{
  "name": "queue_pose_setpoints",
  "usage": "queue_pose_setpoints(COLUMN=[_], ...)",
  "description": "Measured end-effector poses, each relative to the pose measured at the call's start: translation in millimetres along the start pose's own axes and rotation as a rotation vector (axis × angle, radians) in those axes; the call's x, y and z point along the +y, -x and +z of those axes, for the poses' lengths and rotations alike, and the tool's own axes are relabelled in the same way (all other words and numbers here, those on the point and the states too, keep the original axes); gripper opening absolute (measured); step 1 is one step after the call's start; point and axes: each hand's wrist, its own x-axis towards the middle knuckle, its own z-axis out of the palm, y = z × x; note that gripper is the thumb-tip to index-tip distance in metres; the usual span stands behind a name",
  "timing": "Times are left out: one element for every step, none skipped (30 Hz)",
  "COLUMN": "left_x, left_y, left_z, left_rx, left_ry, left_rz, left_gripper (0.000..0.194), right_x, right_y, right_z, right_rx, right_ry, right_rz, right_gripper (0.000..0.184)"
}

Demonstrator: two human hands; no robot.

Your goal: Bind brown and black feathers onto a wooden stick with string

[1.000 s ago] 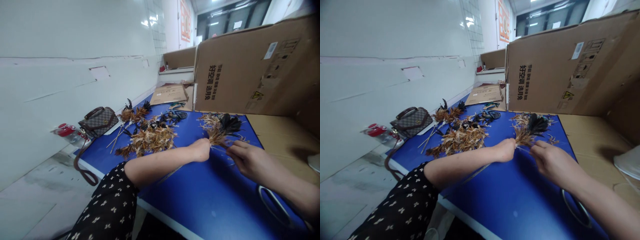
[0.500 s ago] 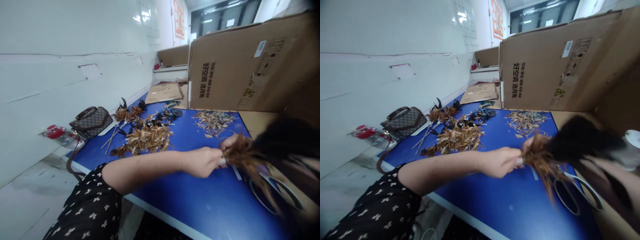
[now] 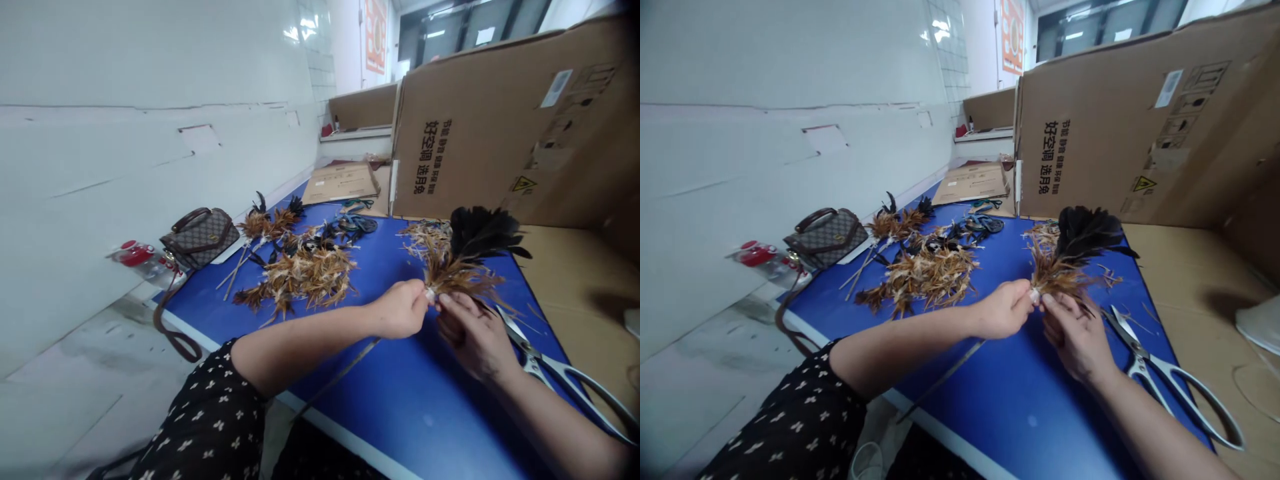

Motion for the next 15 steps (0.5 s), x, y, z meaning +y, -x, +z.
queue_pose_setpoints(left_x=[-2.2,-4.9,-8.0,-11.8,-16.3,-21.5,-27.4,-33.9,-40.9,-48.0,-55.1,-61.8,-68.0,-73.4,-78.1], left_y=[2.6,5.1,7.3,8.9,9.9,10.1,9.6,8.5,7.1,5.6,4.1,2.9,2.0,1.2,0.7], left_z=[0.9,2.2,4.0,6.2,8.6,11.2,13.9,16.6,19.2,21.8,24.2,26.2,27.7,28.5,28.5], left_rx=[0.007,0.027,0.055,0.083,0.107,0.124,0.135,0.133,0.122,0.105,0.073,0.048,0.028,0.010,0.007], left_ry=[-0.067,-0.119,-0.161,-0.197,-0.232,-0.268,-0.303,-0.337,-0.369,-0.403,-0.437,-0.474,-0.510,-0.539,-0.561], left_rz=[0.023,0.036,0.041,0.041,0.041,0.041,0.041,0.037,0.026,0.004,-0.027,-0.065,-0.100,-0.127,-0.146], left_gripper=[0.026,0.028,0.030,0.031,0.031,0.030,0.028,0.024,0.021,0.017,0.013,0.013,0.013,0.015,0.017], right_x=[2.3,5.1,8.4,12.0,16.0,20.2,24.6,29.1,33.8,38.6,43.1,47.3,50.8,53.3,54.4], right_y=[1.7,3.7,5.8,7.8,9.5,10.8,11.7,12.1,12.1,11.7,11.0,10.1,9.0,7.9,6.8], right_z=[2.3,4.5,6.3,7.6,8.1,7.8,6.8,5.2,3.3,1.2,-0.9,-2.7,-4.5,-6.0,-7.6], right_rx=[0.041,0.082,0.118,0.146,0.166,0.181,0.190,0.198,0.206,0.216,0.226,0.234,0.229,0.210,0.168], right_ry=[0.006,0.018,0.033,0.050,0.069,0.087,0.105,0.126,0.155,0.196,0.245,0.302,0.367,0.439,0.512], right_rz=[-0.006,-0.005,0.003,0.016,0.031,0.045,0.057,0.062,0.063,0.063,0.060,0.052,0.038,0.018,-0.008], right_gripper=[0.054,0.056,0.058,0.059,0.060,0.061,0.062,0.062,0.063,0.063,0.064,0.065,0.066,0.067,0.066])
